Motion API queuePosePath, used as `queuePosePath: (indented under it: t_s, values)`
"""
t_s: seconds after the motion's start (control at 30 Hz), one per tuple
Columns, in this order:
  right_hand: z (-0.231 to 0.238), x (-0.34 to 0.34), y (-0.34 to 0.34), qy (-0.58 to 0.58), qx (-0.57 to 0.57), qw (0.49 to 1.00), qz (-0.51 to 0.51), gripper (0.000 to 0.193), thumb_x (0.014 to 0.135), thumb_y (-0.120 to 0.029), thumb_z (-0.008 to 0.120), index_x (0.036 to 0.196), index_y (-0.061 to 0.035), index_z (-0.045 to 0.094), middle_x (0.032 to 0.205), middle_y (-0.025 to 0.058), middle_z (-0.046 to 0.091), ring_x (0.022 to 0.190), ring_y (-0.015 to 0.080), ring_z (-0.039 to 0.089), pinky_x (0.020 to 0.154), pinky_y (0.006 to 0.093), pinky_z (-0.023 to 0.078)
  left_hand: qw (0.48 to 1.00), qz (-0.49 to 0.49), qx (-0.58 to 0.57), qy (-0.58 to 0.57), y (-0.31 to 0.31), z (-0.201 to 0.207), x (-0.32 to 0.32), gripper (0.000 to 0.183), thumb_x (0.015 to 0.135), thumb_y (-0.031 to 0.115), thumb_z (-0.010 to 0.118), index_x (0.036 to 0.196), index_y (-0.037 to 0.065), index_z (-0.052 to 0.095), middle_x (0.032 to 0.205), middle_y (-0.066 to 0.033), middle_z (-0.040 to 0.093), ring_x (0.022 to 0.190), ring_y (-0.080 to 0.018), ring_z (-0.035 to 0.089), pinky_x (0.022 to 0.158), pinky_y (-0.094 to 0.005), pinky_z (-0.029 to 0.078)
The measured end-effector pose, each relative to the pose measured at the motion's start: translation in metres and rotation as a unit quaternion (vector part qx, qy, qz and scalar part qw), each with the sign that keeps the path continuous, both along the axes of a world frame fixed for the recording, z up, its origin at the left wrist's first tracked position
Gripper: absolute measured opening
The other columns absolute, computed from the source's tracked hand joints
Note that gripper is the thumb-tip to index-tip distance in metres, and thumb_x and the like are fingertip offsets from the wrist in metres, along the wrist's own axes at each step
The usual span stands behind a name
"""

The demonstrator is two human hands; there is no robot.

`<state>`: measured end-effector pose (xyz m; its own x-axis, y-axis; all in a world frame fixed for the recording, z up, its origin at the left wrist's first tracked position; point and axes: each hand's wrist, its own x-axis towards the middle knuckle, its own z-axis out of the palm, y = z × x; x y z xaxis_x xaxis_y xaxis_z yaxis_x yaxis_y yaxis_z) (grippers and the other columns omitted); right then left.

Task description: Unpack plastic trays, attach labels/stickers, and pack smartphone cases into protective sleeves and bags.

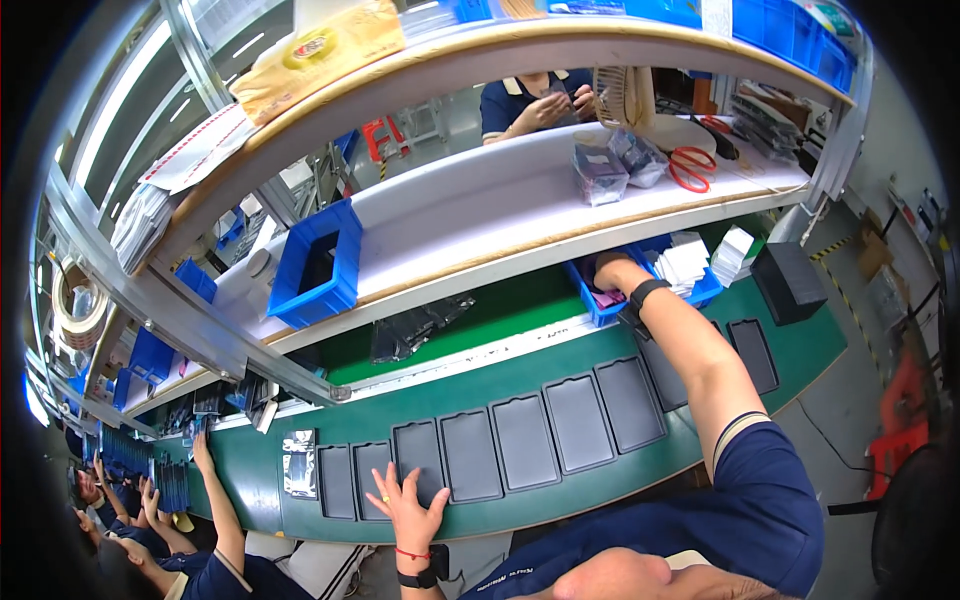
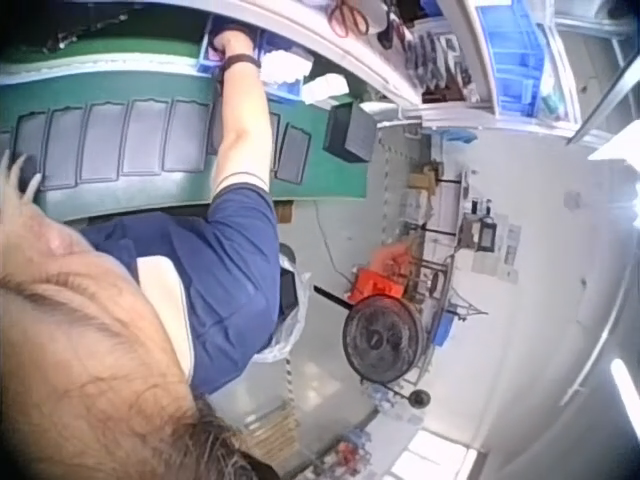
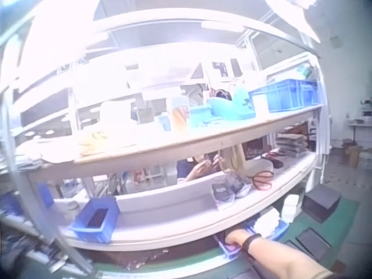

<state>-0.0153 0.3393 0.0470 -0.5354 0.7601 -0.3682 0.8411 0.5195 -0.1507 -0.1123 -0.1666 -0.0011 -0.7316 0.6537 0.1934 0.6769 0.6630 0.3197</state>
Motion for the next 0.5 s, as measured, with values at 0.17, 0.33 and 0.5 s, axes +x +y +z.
queuePosePath:
  t_s: [0.17, 0.33, 0.5]
  values:
    - [-0.009, -0.002, -0.001, -0.010, 0.045, 0.997, -0.062, 0.049, 0.077, -0.014, 0.056, 0.124, -0.0024, 0.049, 0.132, 0.0180, 0.045, 0.129, 0.0357, 0.032, 0.105, 0.0420, 0.029, 0.997, 0.014, 0.046, -0.066, 0.010, -0.016, -0.005, 0.052, 0.070, 0.037, 0.070, 0.110, 0.005, 0.058, 0.139, -0.0234, 0.028, 0.132, -0.0426, 0.020, 0.101, -0.0636, 0.012]
    - [-0.009, -0.005, -0.009, 0.037, 0.104, 0.992, -0.058, 0.040, 0.079, -0.015, 0.056, 0.116, -0.0008, 0.055, 0.125, 0.0212, 0.050, 0.119, 0.0347, 0.046, 0.097, 0.0404, 0.040, 0.997, 0.024, 0.046, -0.056, 0.024, -0.016, 0.004, 0.052, 0.072, 0.038, 0.068, 0.110, 0.004, 0.058, 0.138, -0.0256, 0.028, 0.132, -0.0430, 0.020, 0.102, -0.0630, 0.012]
    - [-0.033, -0.002, 0.015, 0.102, 0.118, 0.987, -0.048, 0.034, 0.081, -0.012, 0.054, 0.111, 0.0017, 0.057, 0.116, 0.0234, 0.056, 0.108, 0.0357, 0.054, 0.090, 0.0398, 0.046, 0.998, 0.016, 0.051, -0.043, 0.027, -0.018, 0.005, 0.052, 0.073, 0.038, 0.068, 0.110, 0.003, 0.058, 0.138, -0.0268, 0.028, 0.131, -0.0435, 0.020, 0.103, -0.0603, 0.013]
